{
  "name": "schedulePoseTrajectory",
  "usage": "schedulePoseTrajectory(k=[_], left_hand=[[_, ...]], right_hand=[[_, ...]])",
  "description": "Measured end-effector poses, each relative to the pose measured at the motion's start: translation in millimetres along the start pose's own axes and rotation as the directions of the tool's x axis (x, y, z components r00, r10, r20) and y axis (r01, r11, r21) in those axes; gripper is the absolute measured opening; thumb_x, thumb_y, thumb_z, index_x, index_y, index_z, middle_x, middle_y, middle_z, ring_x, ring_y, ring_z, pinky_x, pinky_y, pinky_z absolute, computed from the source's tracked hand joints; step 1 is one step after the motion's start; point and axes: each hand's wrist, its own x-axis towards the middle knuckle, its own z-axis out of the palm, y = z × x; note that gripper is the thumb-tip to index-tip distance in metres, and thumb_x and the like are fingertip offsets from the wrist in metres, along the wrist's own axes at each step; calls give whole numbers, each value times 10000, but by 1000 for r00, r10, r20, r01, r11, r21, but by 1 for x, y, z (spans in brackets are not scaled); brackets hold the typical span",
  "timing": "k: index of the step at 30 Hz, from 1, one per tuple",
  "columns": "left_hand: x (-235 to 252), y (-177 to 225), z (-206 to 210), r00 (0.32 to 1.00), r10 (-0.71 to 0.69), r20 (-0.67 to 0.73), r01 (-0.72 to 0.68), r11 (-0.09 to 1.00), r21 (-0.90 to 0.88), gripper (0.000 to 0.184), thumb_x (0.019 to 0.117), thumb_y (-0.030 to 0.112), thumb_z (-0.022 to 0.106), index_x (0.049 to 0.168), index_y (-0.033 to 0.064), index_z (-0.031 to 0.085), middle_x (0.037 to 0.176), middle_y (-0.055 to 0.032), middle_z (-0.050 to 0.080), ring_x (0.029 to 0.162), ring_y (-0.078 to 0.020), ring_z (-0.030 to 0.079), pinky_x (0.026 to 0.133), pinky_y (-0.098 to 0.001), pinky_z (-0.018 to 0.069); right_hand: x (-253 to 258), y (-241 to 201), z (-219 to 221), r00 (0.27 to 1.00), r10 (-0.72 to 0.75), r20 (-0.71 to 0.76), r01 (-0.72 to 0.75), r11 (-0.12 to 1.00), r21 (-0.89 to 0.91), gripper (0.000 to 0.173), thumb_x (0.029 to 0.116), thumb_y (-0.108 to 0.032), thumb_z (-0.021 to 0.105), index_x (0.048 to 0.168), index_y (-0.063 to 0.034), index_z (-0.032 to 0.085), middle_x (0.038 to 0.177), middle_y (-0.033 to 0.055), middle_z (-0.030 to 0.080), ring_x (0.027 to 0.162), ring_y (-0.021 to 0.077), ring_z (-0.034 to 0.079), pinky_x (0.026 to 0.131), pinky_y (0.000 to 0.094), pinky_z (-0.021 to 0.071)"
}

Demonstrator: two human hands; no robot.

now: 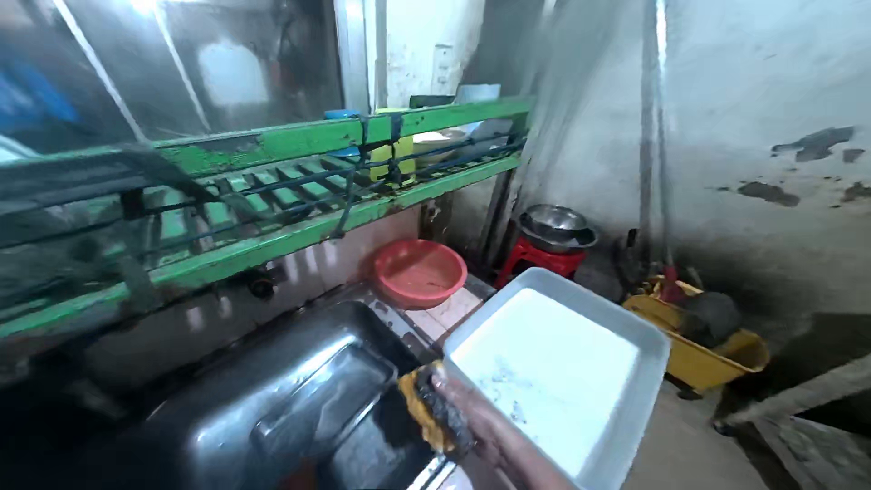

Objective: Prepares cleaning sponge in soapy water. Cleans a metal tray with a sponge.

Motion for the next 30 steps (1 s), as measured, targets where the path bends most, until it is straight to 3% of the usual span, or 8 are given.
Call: schedulePoseTrajectory(k=[2,7,11,14,16,21,27,30], left_hand=[[17,3,-36,985,-47,-166,44,999,-16,387,1074,147,436,1395,7,599,1346,-258,629,1247,-438,607,1059,-601,458],[28,21,-135,984,-178,0,178,981,-81,415,1105,271,398,1419,73,585,1384,-183,618,1306,-340,578,1114,-527,430],[6,26,-116,982,-185,32,188,968,-169,393,1095,293,431,1322,66,658,1288,-197,667,1232,-341,623,1062,-538,462],[-8,28,-97,983,-181,11,179,961,-210,340,1075,239,488,1261,47,698,1240,-183,696,1194,-332,648,1048,-525,480],[-8,21,-93,977,-202,70,211,962,-173,367,1089,268,468,1293,49,679,1256,-185,689,1204,-340,643,1052,-532,476],[-9,6,-87,972,-234,24,234,960,-150,412,1097,302,435,1328,52,666,1259,-192,691,1189,-359,653,1028,-563,483],[-2,4,-95,967,-242,84,253,951,-176,414,1100,302,439,1329,37,659,1289,-207,671,1209,-378,637,1045,-576,469],[0,-1,-96,968,-239,81,250,953,-171,400,1097,277,443,1310,27,671,1267,-216,679,1203,-384,639,1043,-572,469]], right_hand=[[3,-11,3,998,7,-55,-7,1000,7,492,1101,-341,425,1503,-60,397,1154,137,657,955,197,677,824,400,585],[25,-37,35,985,-140,-99,95,927,-364,555,1011,-212,651,1506,-67,446,1325,216,616,1173,286,639,1004,473,520],[20,-19,92,898,-323,298,423,450,-787,541,994,-358,648,1470,-116,565,1448,159,587,1379,340,514,1179,527,358],[32,30,126,705,-386,595,687,163,-708,409,1002,-267,600,1386,-133,639,1482,136,567,1431,351,459,1210,578,277],[49,40,122,704,-392,593,692,189,-697,400,1012,-273,592,1366,-94,648,1496,136,559,1468,314,427,1249,559,213],[115,-5,80,937,-232,261,325,306,-895,469,1050,-350,530,1406,-52,600,1545,131,501,1501,273,372,1257,467,237],[73,13,145,792,-257,554,609,275,-744,433,984,-316,639,1296,-17,668,1437,200,580,1429,353,459,1251,529,231],[104,4,127,859,-211,466,511,311,-801,487,993,-361,610,1350,-31,625,1463,174,570,1454,326,433,1263,521,188]])
